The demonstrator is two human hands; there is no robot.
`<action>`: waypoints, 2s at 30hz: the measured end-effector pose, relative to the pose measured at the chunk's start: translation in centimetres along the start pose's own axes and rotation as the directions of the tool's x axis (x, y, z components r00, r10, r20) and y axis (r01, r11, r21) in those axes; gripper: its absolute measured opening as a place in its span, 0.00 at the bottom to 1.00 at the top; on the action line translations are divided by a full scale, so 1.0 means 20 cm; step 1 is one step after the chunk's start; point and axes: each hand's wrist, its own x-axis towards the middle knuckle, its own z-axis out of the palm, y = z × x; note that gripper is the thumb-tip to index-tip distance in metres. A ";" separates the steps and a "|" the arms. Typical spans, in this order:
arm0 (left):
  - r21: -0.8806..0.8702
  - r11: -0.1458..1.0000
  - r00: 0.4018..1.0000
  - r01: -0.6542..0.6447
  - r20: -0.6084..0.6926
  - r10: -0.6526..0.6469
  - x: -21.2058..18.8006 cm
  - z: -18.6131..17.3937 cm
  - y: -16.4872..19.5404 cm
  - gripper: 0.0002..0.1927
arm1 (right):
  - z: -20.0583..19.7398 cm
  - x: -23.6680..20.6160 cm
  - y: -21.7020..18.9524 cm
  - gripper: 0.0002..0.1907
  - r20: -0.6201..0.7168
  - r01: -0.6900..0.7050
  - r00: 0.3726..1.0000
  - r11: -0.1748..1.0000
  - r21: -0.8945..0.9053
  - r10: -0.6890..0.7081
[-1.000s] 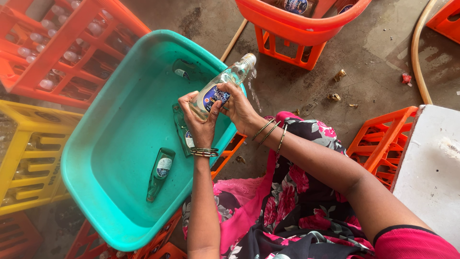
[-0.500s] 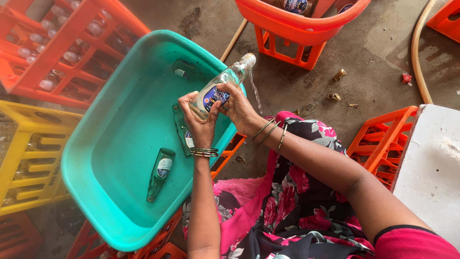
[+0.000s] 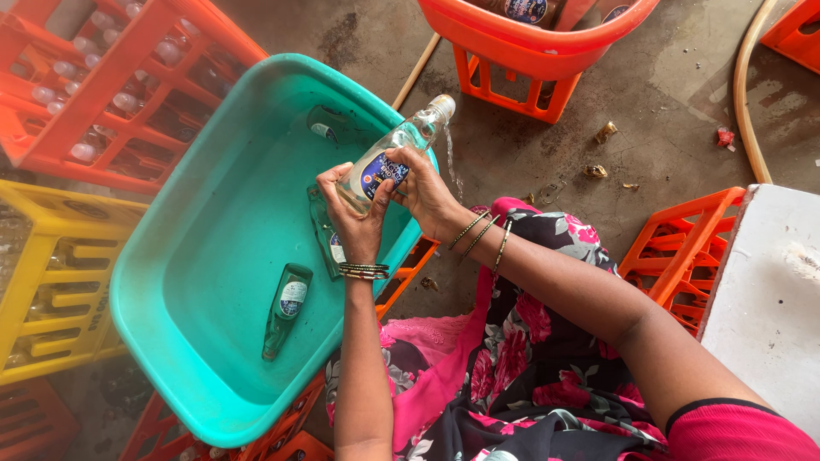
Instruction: The person washes glass bottles by hand in a teal basin filled with water. They repeatedly pick up bottles, rinse them under running water from a hose, and place them into an orange crate.
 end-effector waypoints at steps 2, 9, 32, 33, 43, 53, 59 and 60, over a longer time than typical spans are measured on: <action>-0.006 1.000 1.000 0.009 0.001 -0.009 0.00 0.00 0.01 0.36 | -0.01 0.01 0.01 0.29 0.003 0.000 1.000 1.000 0.002 0.000; 0.360 0.922 0.990 -0.143 0.038 0.139 0.06 -0.05 0.13 0.36 | 0.02 0.04 0.07 0.27 0.068 -0.012 0.998 0.973 0.231 -0.004; 0.332 0.907 0.960 0.259 -0.190 -0.204 -0.11 -0.99 -0.34 0.32 | 0.45 0.31 0.67 0.38 0.659 0.550 0.739 0.691 -0.469 -0.141; 0.336 0.900 0.946 0.276 -0.262 -0.192 -0.13 -1.05 -0.41 0.33 | 0.46 0.33 0.67 0.39 0.621 0.563 0.770 0.615 -0.553 -0.147; 0.683 0.420 0.794 0.597 -0.580 -0.185 -0.28 -1.75 -0.65 0.33 | 0.81 0.38 0.92 0.36 0.505 0.436 0.860 0.407 -0.802 0.075; 0.670 0.277 0.697 0.689 -0.508 -0.506 -0.28 -1.40 -0.73 0.40 | 0.84 0.67 1.02 0.27 0.702 0.758 0.652 -0.221 -0.614 0.285; 0.715 0.211 0.589 0.667 -0.333 -0.736 -0.25 -1.39 -0.82 0.48 | 0.77 0.72 1.03 0.22 0.605 0.658 0.752 -0.335 -0.674 0.261; 0.716 0.211 0.584 0.665 -0.323 -0.744 -0.25 -1.38 -0.85 0.46 | 0.76 0.73 1.03 0.22 0.598 0.643 0.764 -0.371 -0.670 0.243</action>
